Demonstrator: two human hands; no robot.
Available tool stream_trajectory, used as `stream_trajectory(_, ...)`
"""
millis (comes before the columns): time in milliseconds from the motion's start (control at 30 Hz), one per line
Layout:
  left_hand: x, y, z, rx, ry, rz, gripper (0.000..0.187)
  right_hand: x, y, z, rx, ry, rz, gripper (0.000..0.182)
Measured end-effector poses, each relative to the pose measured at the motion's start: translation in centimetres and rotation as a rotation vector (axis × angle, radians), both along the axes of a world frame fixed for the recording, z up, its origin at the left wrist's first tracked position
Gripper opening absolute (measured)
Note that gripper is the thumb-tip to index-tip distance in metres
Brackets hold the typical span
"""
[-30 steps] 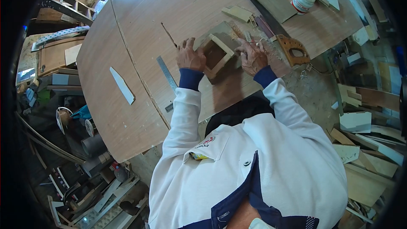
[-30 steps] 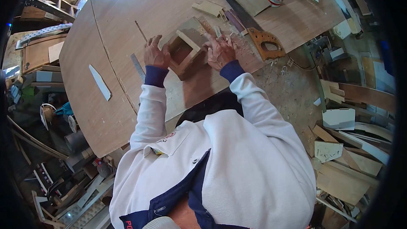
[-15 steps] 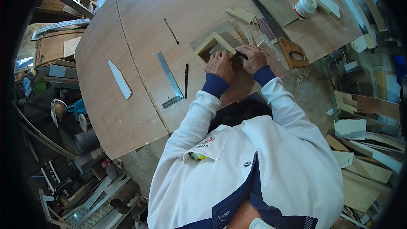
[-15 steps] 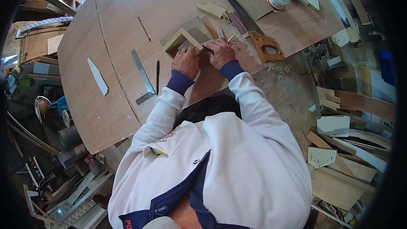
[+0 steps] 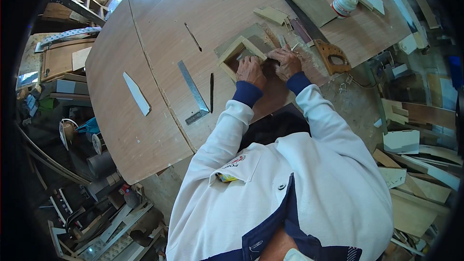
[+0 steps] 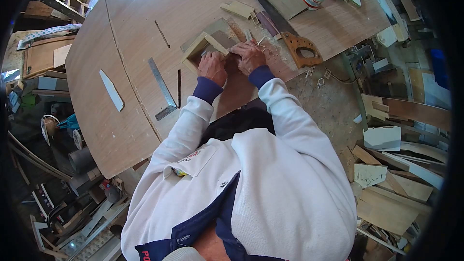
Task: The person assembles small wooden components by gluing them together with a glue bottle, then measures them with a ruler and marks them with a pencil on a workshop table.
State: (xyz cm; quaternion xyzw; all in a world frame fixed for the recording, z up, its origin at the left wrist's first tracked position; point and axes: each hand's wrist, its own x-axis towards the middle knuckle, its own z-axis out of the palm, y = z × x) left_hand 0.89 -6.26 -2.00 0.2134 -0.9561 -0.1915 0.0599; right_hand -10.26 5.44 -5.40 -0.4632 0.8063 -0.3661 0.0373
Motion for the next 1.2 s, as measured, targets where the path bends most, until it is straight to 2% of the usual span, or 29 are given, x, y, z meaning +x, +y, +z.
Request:
stream_trajectory(433, -0.2, 0.9, -0.4, -0.141, -0.016, 0.071, 0.028, -0.3, -0.1, 0.3, -0.002, 0.02, 0.014, 0.026)
stream_trajectory(967, -0.4, 0.9, -0.5, -0.145, -0.068, 0.079, 0.024, 0.1, -0.2, 0.6, 0.016, -0.015, 0.012, 0.029)
stream_trajectory(1067, -0.6, 1.2, -0.8, -0.141, -0.072, 0.084, 0.031, -0.3, 0.0, -0.2, 0.029, 0.057, 0.025, 0.03)
stream_trajectory(1133, -0.6, 2.1, 0.0, -0.376, -0.001, 0.132, 0.047, -0.6, 0.0, -1.0, -0.002, 0.027, 0.034, 0.03)
stream_trajectory(1200, 0.1, 2.5, 2.0, -0.332, 0.097, 0.112, 0.054, -0.8, 0.2, -1.2, -0.031, -0.003, 0.044, 0.03)
